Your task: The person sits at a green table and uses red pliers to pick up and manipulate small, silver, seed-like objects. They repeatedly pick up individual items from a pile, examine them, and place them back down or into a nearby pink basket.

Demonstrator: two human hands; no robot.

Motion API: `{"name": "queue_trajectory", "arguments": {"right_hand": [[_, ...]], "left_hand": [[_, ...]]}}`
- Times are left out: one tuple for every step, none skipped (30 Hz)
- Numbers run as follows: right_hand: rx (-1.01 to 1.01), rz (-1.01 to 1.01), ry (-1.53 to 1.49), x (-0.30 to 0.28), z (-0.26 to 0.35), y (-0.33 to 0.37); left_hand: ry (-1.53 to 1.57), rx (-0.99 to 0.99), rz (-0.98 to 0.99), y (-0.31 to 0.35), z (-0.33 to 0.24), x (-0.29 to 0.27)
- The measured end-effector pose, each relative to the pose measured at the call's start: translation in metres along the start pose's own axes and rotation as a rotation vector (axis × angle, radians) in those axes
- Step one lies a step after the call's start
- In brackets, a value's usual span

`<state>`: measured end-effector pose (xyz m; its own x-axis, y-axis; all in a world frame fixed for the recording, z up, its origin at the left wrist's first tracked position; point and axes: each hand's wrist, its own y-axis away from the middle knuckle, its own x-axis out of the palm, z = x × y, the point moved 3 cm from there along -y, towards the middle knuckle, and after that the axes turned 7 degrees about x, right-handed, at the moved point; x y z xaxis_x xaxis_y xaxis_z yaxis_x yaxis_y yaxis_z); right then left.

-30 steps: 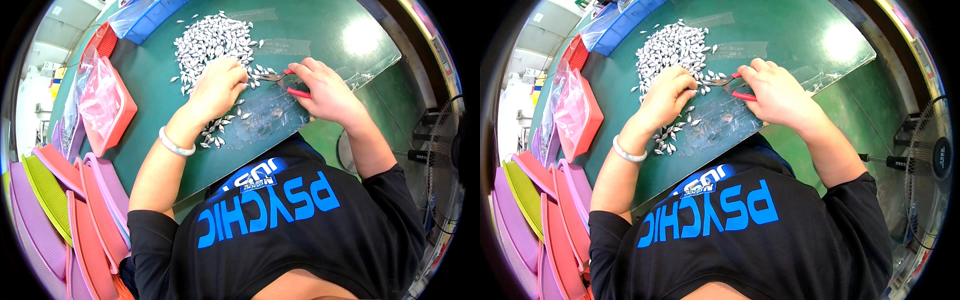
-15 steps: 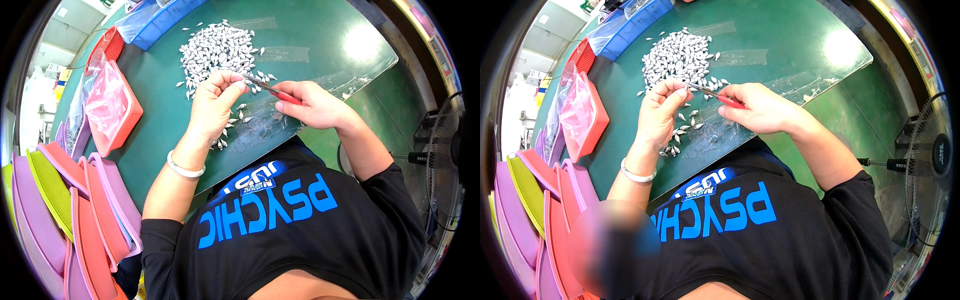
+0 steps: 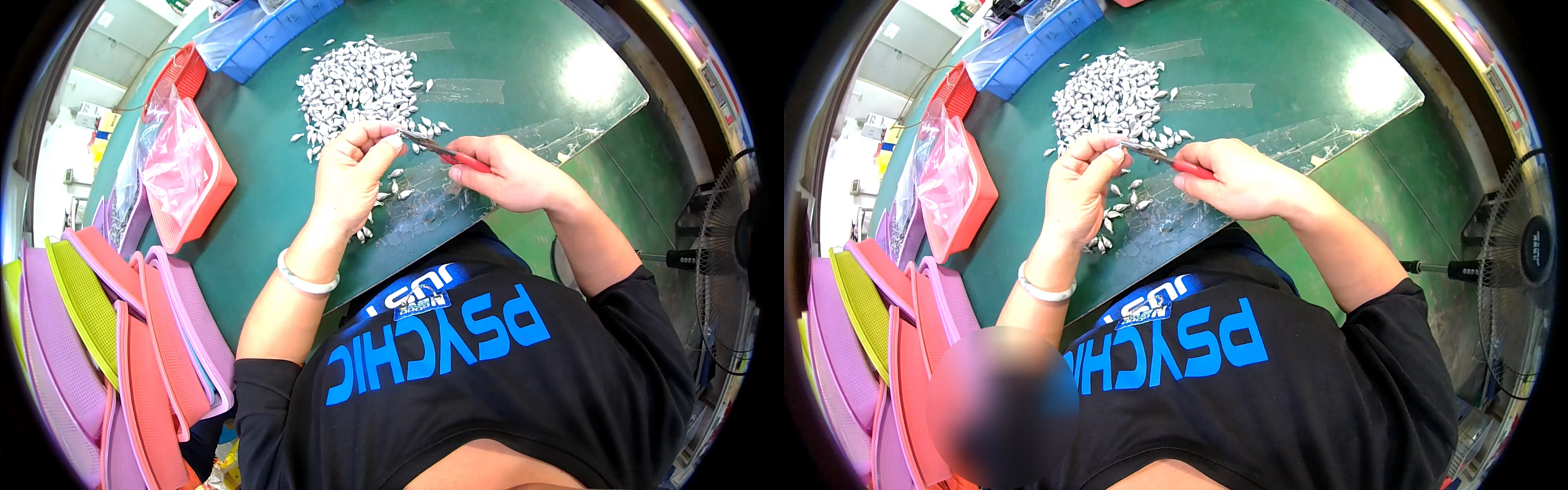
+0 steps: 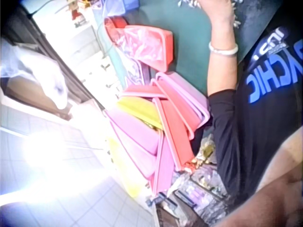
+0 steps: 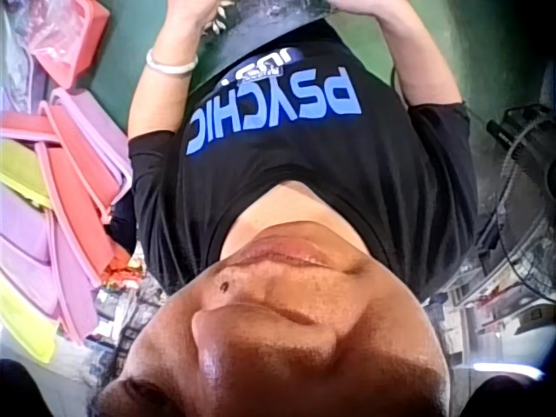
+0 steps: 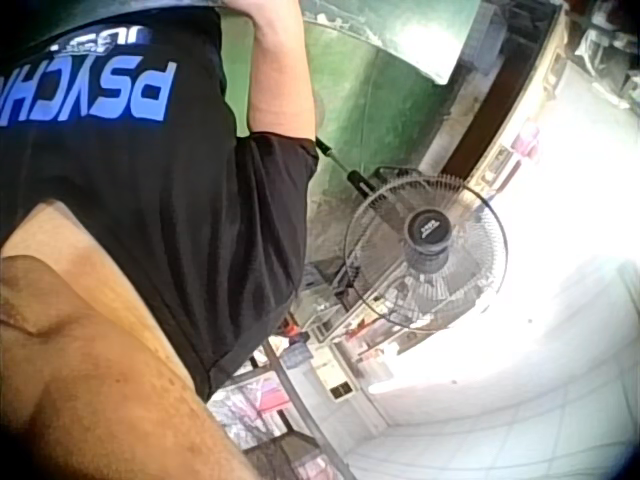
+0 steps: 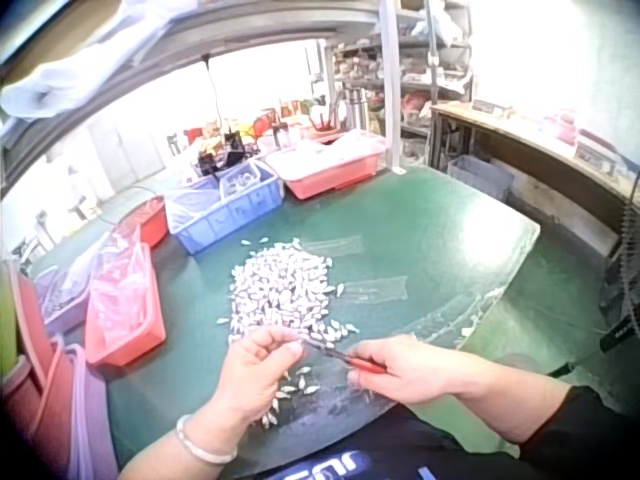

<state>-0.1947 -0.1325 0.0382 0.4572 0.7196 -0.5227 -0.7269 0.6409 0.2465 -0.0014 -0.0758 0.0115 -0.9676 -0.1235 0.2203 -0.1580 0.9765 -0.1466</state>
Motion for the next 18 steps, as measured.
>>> {"name": "queue_trajectory", "arguments": {"right_hand": [[0.002, -0.004, 0.009, 0.0002, 0.0003, 0.0000], [0.003, -0.007, 0.019, 0.0004, 0.0005, 0.0001], [-0.011, -0.020, 0.018, 0.0010, -0.0005, 0.0003], [-0.025, -0.034, 0.017, 0.0024, -0.0029, 0.0001], [-0.039, -0.047, 0.015, 0.0030, -0.0040, 0.0002], [-0.035, -0.046, 0.022, 0.0031, -0.0038, 0.0004], [-0.030, -0.046, 0.028, 0.0030, -0.0032, 0.0006], [-0.026, -0.046, 0.035, 0.0027, -0.0026, 0.0008], [-0.019, -0.036, 0.047, 0.0021, -0.0013, 0.0009], [-0.013, -0.027, 0.060, 0.0010, 0.0004, 0.0010], [-0.007, -0.017, 0.072, 0.0005, 0.0011, 0.0008], [-0.008, -0.016, 0.075, 0.0008, 0.0010, 0.0007], [-0.009, -0.015, 0.078, 0.0013, 0.0004, 0.0003], [-0.010, -0.013, 0.081, 0.0021, -0.0003, 0.0000], [-0.035, -0.028, 0.084, 0.0031, -0.0019, -0.0002], [-0.060, -0.043, 0.088, 0.0046, -0.0045, -0.0003], [-0.084, -0.058, 0.091, 0.0051, -0.0055, -0.0001], [-0.063, -0.046, 0.094, 0.0047, -0.0046, -0.0002]], "left_hand": [[-0.022, -0.012, -0.003, 0.0008, -0.0016, 0.0015], [-0.045, -0.024, -0.006, 0.0013, -0.0023, 0.0021], [-0.083, -0.017, 0.005, 0.0012, -0.0026, 0.0022], [-0.122, -0.011, 0.017, 0.0012, -0.0027, 0.0021], [-0.161, -0.005, 0.029, 0.0011, -0.0025, 0.0020], [-0.205, 0.024, 0.030, 0.0010, -0.0016, 0.0014], [-0.249, 0.053, 0.032, 0.0009, 0.0004, 0.0006], [-0.294, 0.082, 0.034, 0.0009, 0.0017, 0.0002], [-0.288, 0.097, 0.032, 0.0013, 0.0023, 0.0002], [-0.282, 0.112, 0.031, 0.0017, 0.0026, 0.0003], [-0.276, 0.127, 0.030, 0.0019, 0.0025, 0.0003], [-0.292, 0.139, 0.033, 0.0019, 0.0017, 0.0005], [-0.307, 0.151, 0.036, 0.0016, 0.0006, 0.0008], [-0.323, 0.163, 0.039, 0.0014, -0.0006, 0.0011], [-0.327, 0.163, 0.045, 0.0011, -0.0012, 0.0015], [-0.332, 0.163, 0.050, 0.0008, -0.0018, 0.0018], [-0.336, 0.163, 0.056, 0.0006, -0.0025, 0.0022], [-0.357, 0.172, 0.066, 0.0007, -0.0038, 0.0025]]}}
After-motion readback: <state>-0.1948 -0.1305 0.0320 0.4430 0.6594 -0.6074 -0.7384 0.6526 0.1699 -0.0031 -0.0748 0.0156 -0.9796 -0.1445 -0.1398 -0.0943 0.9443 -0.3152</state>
